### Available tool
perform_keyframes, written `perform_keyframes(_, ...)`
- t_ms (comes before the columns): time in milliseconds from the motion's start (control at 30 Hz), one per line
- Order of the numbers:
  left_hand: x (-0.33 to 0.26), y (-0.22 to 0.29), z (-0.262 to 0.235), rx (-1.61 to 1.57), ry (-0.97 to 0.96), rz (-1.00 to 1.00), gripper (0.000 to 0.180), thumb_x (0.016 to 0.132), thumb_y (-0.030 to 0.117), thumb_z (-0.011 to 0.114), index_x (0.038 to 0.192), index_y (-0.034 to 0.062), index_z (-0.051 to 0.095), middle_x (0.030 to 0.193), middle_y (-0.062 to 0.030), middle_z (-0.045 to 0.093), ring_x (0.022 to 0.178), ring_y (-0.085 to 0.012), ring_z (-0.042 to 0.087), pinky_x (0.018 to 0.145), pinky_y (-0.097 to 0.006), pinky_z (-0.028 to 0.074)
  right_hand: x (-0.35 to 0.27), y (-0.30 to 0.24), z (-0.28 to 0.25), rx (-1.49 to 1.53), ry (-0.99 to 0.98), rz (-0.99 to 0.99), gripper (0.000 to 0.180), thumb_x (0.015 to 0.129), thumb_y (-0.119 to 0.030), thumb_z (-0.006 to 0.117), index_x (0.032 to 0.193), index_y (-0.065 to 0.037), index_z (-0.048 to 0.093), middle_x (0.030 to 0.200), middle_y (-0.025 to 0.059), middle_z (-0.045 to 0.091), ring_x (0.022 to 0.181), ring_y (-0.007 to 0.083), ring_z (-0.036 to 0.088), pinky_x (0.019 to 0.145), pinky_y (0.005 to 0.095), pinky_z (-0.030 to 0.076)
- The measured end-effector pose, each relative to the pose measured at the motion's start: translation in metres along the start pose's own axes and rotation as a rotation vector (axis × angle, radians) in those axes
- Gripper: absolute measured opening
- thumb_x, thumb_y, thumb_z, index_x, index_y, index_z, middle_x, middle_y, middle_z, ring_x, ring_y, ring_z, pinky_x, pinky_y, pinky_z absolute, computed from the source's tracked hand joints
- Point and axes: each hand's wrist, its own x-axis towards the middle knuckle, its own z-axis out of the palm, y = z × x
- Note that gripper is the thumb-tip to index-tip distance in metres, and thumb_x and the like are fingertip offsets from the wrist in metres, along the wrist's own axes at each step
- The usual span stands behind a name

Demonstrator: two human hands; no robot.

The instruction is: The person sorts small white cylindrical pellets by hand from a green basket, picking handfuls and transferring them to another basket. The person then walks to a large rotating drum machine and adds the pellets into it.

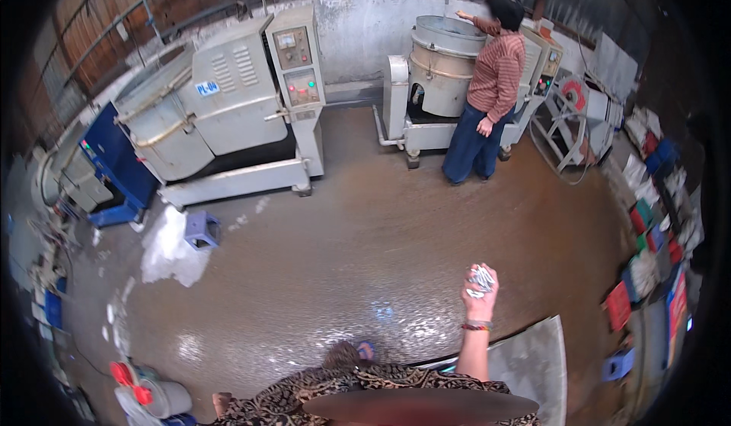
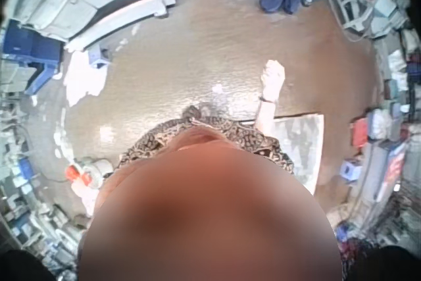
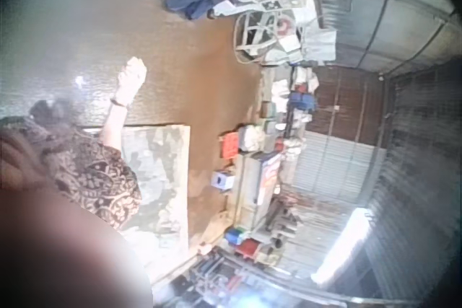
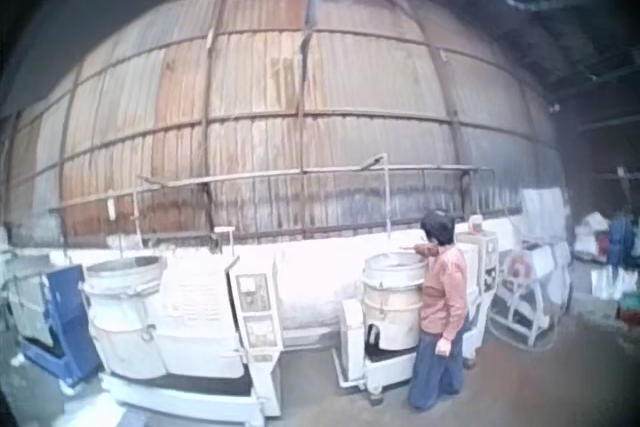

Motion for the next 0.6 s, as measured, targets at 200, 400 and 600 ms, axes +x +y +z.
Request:
perform_keyframes(200, 0.04, 0.121, 0.049, 0.067, -0.054, 0.088, 0.029, 0.084, 0.025, 0.05, 0.093, -0.001, 0.059, 0.084, -0.0189, 0.061, 0.079, -0.0322, 0.059, 0.069, -0.042, 0.047, 0.144, -0.037, 0.08, 0.031, -0.202, 0.125, 0.018, 0.085, -0.021, 0.052, 0.091, -0.005, 0.059, 0.081, 0.0128, 0.059, 0.066, 0.0178, 0.054, 0.039, 0.0207, 0.043)
perform_keyframes(400, 0.103, 0.47, 0.02, 0.122, 0.434, 0.785, 0.033, 0.086, 0.027, 0.048, 0.097, -0.0029, 0.057, 0.093, -0.023, 0.06, 0.088, -0.0385, 0.057, 0.076, -0.046, 0.046, 0.242, -0.105, 0.107, 0.068, -0.163, -0.015, 0.023, 0.085, -0.021, 0.053, 0.091, 0.001, 0.057, 0.083, 0.0109, 0.059, 0.072, 0.0176, 0.053, 0.043, 0.0208, 0.044)
perform_keyframes(600, -0.073, 0.963, 0.049, 0.129, 0.218, 1.087, 0.028, 0.084, 0.023, 0.05, 0.106, 0.0101, 0.061, 0.104, -0.0178, 0.06, 0.1, -0.0322, 0.057, 0.084, -0.043, 0.045, 0.312, -0.174, 0.104, 0.09, -0.009, -0.218, 0.02, 0.083, -0.019, 0.055, 0.089, -0.001, 0.058, 0.085, 0.0116, 0.06, 0.075, 0.02, 0.055, 0.044, 0.0208, 0.045)
